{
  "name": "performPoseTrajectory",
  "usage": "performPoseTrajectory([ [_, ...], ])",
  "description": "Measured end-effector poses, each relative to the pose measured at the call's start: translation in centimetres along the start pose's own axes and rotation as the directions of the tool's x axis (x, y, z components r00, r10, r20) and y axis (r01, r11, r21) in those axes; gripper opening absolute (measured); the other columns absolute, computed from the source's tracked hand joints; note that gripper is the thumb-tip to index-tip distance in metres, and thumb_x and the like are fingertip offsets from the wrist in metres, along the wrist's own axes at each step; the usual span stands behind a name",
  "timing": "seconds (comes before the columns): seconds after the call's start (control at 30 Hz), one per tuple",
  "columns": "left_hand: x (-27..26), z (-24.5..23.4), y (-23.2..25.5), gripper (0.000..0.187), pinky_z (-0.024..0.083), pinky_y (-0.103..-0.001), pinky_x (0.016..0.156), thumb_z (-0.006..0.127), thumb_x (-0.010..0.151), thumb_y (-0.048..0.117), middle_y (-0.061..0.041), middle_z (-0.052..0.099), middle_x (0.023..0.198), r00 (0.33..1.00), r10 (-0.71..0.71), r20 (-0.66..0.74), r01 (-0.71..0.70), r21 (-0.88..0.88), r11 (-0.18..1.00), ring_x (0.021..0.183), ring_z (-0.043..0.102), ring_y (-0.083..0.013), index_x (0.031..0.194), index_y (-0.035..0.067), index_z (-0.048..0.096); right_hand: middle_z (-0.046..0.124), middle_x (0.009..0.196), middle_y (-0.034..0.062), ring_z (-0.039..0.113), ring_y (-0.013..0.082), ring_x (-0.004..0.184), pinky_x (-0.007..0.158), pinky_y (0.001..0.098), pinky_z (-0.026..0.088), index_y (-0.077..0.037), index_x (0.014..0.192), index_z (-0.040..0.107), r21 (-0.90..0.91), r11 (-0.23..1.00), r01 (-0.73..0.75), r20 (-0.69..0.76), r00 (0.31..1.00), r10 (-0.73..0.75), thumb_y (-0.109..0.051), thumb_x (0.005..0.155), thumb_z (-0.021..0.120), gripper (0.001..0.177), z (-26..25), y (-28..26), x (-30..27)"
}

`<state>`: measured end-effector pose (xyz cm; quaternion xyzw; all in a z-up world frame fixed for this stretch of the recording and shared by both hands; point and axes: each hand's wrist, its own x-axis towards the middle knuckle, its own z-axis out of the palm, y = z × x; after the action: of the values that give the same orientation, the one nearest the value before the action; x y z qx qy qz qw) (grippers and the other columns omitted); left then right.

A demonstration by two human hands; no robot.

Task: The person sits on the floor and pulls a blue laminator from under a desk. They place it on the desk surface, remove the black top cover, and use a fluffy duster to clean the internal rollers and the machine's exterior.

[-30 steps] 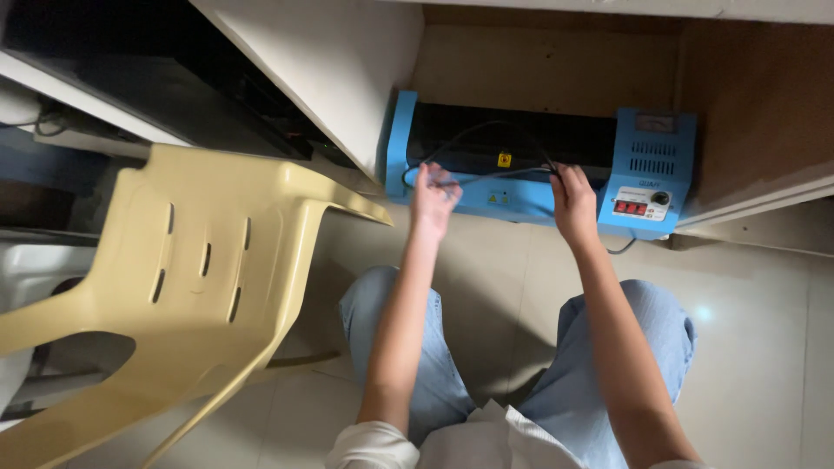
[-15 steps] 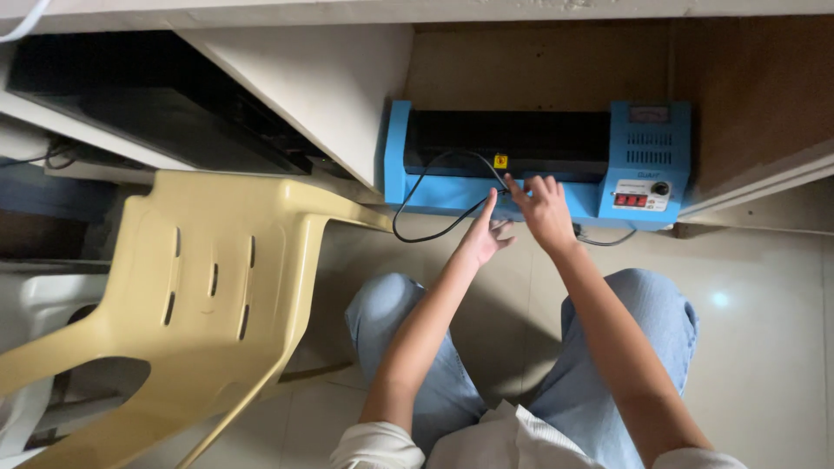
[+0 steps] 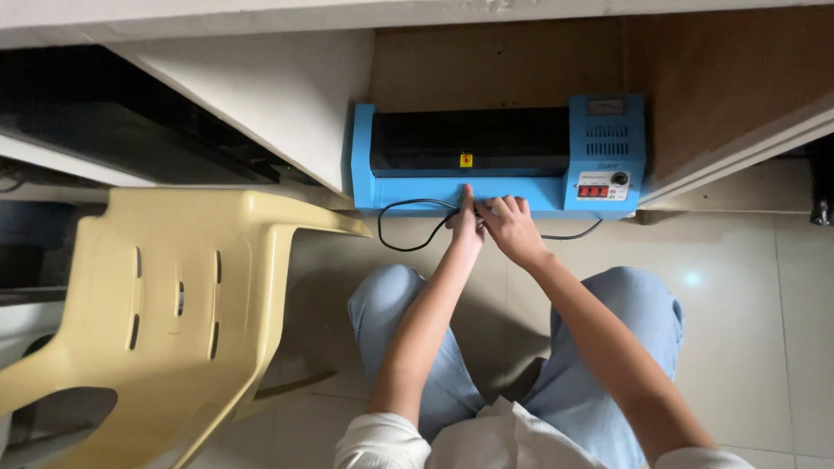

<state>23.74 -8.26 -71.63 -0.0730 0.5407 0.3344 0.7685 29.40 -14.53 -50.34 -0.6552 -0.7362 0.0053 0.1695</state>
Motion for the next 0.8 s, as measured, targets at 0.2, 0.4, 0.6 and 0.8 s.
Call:
performPoseTrajectory([
  [0.2, -2.5, 0.8, 1.1, 0.072, 0.052, -0.033, 0.056, 0.089, 0.075, 0.047, -0.006, 0.069, 0.098, 1.0, 0.014, -0.014, -0.012, 0.103, 0.995, 0.073, 0.066, -0.0179, 0.124, 0.009, 0.054, 0.071, 0.124, 0.0045, 0.068, 0.0245, 0.106, 0.092, 0.0354, 0.056, -0.011, 0.121, 0.077, 0.28, 0.803, -0.526, 0.281, 0.845, 0.455, -0.024, 0.104, 0.066, 0.024, 5.4, 3.8, -6.5],
  [0.4, -3.9, 0.6, 1.2, 0.076, 0.062, -0.035, 0.07, 0.084, 0.077, 0.053, -0.007, 0.07, 0.105, 1.0, 0.02, 0.019, -0.023, 0.189, 0.982, 0.084, 0.072, -0.0195, 0.131, 0.011, 0.052, 0.071, 0.117, 0.0119, 0.071, 0.023, 0.103, 0.089, 0.0393, 0.059, -0.005, 0.116, 0.064, 0.473, -0.265, -0.84, 0.834, 0.33, 0.443, -0.055, 0.096, 0.059, 0.055, 5.4, 4.6, -7.6],
  [0.6, -3.7, 1.0, 0.8, 0.076, 0.058, -0.04, 0.075, 0.085, 0.074, 0.049, -0.003, 0.065, 0.121, 0.996, 0.072, 0.05, -0.079, 0.155, 0.985, 0.101, 0.066, -0.0211, 0.134, 0.019, 0.05, 0.053, 0.132, 0.0313, 0.059, 0.0333, 0.111, 0.103, 0.0438, 0.054, 0.008, 0.136, 0.047, 0.703, -0.686, -0.186, 0.696, 0.376, 0.612, -0.054, 0.102, 0.074, 0.076, 18.3, 9.1, -14.5],
  [0.8, -4.5, 0.6, 1.4, 0.078, 0.051, -0.04, 0.079, 0.087, 0.076, 0.052, -0.005, 0.063, 0.129, 0.995, 0.066, 0.073, -0.079, 0.202, 0.976, 0.108, 0.064, -0.0219, 0.138, 0.017, 0.054, 0.055, 0.135, 0.0239, 0.061, 0.0353, 0.114, 0.106, 0.0496, 0.054, -0.003, 0.144, 0.043, 0.661, -0.751, -0.015, 0.696, 0.388, 0.605, -0.054, 0.091, 0.073, 0.08, 10.1, 5.2, -7.7],
])
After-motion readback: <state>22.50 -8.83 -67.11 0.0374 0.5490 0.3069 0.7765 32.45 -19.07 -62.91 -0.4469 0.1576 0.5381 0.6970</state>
